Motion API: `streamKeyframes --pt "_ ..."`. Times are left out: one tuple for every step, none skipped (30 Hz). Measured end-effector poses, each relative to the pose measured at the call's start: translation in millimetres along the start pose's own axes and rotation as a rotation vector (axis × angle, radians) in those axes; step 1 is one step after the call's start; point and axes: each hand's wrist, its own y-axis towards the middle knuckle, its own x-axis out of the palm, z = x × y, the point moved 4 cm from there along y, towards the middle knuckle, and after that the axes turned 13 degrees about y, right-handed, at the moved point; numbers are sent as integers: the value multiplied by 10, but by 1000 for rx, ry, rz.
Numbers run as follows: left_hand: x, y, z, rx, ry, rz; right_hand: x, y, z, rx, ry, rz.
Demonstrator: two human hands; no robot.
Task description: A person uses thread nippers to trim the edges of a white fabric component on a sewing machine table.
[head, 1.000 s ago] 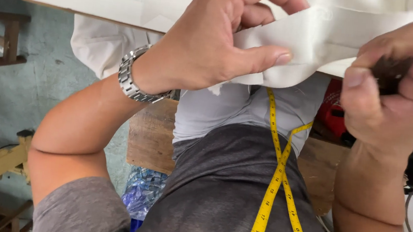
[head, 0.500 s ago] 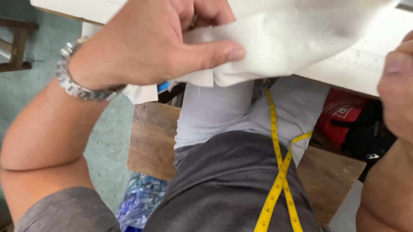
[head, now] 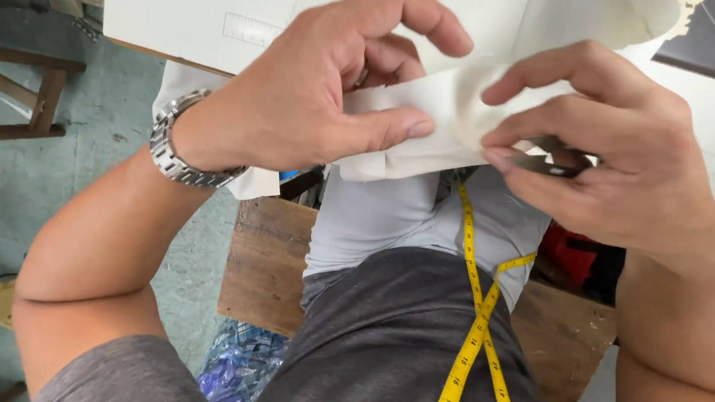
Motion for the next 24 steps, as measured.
streamKeyframes --pt "17 -17 2 -33 13 -11 -38 -39 38 62 52 -8" --pt "35 24 -13 -31 14 -6 -10 -46 41 59 48 -11" --pt "72 43 -22 4 -11 -23 36 -66 37 31 87 7" --pt "119 70 -33 40 -36 -40 75 -94 42 5 126 25" --pt "159 112 -47 45 -42 -48 131 -89 6 13 122 31" --pt "197 161 -52 49 -41 -49 184 -84 -47 -16 211 16" --pt "202 207 -46 55 -34 -48 234 -51 -111 -51 298 4" --pt "199 188 17 62 -33 -54 173 -187 178 -50 292 12" --pt "167 164 69 28 1 -29 119 -299 490 -6 -39 7" --pt "128 132 117 -6 35 -4 63 -401 801 39 -365 5" --pt "67 64 162 -7 42 1 -65 -398 661 30 -365 6" --pt "2 -5 199 -11 169 17 -207 -395 515 -3 -320 57" --pt "-40 -74 235 -18 290 26 -346 -422 368 -28 -270 107" --pt "-64 -32 236 -22 290 27 -450 -307 346 -28 -266 105" --pt "-54 21 275 62 367 7 -528 -229 280 -119 -273 39" --pt "-41 71 326 146 443 -13 -613 -161 204 -210 -279 -27" --pt "-66 79 288 155 456 -9 -649 -67 288 -221 -289 -19" --pt "-109 76 288 248 704 65 -665 44 420 -99 -267 -83" --pt "-127 34 273 332 945 136 -647 144 561 27 -235 -153" --pt "-127 -16 248 331 952 139 -661 98 608 20 -236 -152" --pt "-158 -69 246 335 1223 337 -712 66 626 -87 -569 -97" --pt "-177 -134 241 331 1491 543 -744 33 647 -200 -899 -36" --pt "140 -250 149 323 1492 550 -637 22 561 -207 -900 -42" --pt "420 -407 109 427 1249 713 -555 3 439 -276 -982 62"
